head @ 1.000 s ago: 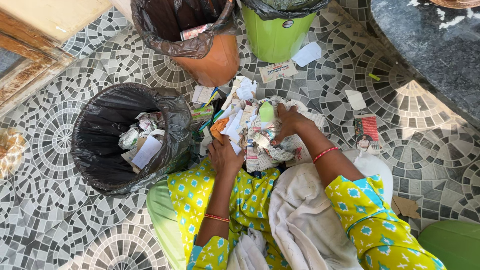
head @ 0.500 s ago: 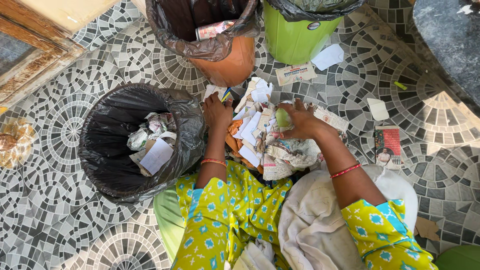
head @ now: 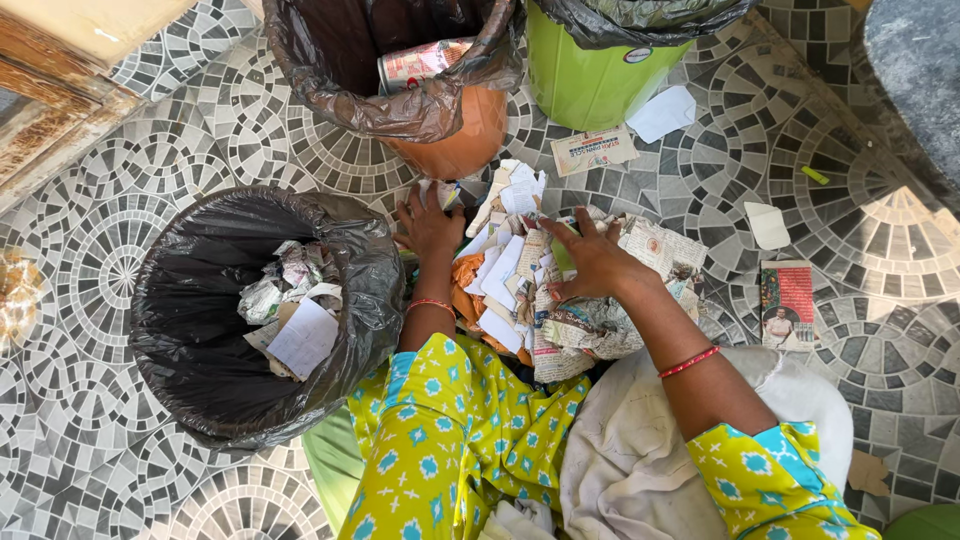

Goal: The person sits on a mosaic-tiled floor and sorts through a pile of paper waste, including newspapers, cardboard, and plastic items. They pick up individual pieces, fold or crumple them, and place them into a black trash bag. The person handles items one at a time, occasionally separating different types of waste.

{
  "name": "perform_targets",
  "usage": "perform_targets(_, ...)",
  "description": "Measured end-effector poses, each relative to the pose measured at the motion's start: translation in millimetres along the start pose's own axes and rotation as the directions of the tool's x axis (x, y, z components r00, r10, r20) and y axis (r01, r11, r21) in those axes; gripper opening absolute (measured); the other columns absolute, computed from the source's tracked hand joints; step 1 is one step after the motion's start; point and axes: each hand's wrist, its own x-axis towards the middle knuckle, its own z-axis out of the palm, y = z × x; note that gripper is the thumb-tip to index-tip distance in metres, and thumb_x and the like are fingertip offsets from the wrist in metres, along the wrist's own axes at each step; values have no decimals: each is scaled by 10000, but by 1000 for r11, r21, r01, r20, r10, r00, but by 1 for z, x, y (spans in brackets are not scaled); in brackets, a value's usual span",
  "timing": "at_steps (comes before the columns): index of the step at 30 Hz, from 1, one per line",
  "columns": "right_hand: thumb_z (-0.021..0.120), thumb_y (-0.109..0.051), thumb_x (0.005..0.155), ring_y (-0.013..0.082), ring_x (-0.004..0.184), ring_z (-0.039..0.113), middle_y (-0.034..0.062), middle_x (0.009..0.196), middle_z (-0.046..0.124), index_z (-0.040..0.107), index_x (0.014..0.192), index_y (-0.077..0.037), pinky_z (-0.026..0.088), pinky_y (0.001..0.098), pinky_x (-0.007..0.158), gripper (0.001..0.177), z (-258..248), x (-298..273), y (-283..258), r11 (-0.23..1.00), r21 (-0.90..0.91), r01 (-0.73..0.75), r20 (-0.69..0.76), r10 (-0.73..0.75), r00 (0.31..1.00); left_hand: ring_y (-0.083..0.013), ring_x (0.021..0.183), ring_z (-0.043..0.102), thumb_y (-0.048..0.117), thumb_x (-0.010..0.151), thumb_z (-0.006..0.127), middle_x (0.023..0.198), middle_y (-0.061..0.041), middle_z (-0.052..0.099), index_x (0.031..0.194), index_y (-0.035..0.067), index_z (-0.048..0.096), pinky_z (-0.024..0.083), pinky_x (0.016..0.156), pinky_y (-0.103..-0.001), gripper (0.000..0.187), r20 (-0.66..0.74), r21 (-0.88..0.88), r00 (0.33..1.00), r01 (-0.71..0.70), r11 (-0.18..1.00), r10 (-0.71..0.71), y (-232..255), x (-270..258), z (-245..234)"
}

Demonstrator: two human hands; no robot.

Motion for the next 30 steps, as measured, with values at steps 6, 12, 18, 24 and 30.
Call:
perform_targets(6, 906, -429, 683, 578, 1499, 84, 287, 1654, 113, 222, 1599, -364, 58, 635, 1234, 1145, 6, -1, 3, 1000, -10, -1, -37, 1, 999, -355, 1427, 282, 521, 828, 733, 1500, 56, 395, 1424, 421, 527, 256, 1086, -734, 638, -2, -64, 996, -88, 994, 88, -11, -31, 14)
perform_targets(12, 906, -441, 648, 556, 1497, 163, 287, 1648, 164, 261, 1587, -356, 45, 647, 1250, 1142, 13, -11, 7, 997, -54, 60, -90, -64, 994, -324, 1391, 340, 549, 769, 748, 1481, 59, 416, 1391, 471, 543, 345, 1058, -673, 660, 122, -74, 985, -116, 991, 124, -30, -64, 18)
perform_targets(18, 866, -430, 714, 613, 1479, 72, 317, 1639, 127, 264, 1597, -322, 33, 645, 1228, 1075, 21, -13, 3, 994, -94, 49, -85, -57, 995, -408, 1357, 353, 549, 859, 702, 1497, -50, 452, 1383, 364, 590, 344, 1037, -659, 566, 83, -69, 972, -216, 974, 221, -36, -112, -3)
perform_targets(24, 863, -394, 695, 470, 1558, 56, 316, 1635, 130, 251, 1606, -290, -16, 626, 1247, 1102, 30, -15, 7, 983, -155, 100, -79, -113, 990, -361, 1137, 675, 401, 873, 700, 1208, -126, 718, 1237, 190, 731, 524, 948, -431, 421, 27, -376, 980, -173, 910, 198, -66, -158, -44)
perform_targets(30, 891, -358, 678, 458, 1534, 96, 277, 1663, 123, 251, 1611, -312, -13, 596, 1256, 1132, 30, -21, -3, 984, -134, 121, -75, -132, 988, -364, 1210, 655, -134, 849, 494, 1391, -167, 655, 1233, -5, 690, 545, 971, -422, 449, -334, -439, 871, -481, 759, 360, -92, -189, -56)
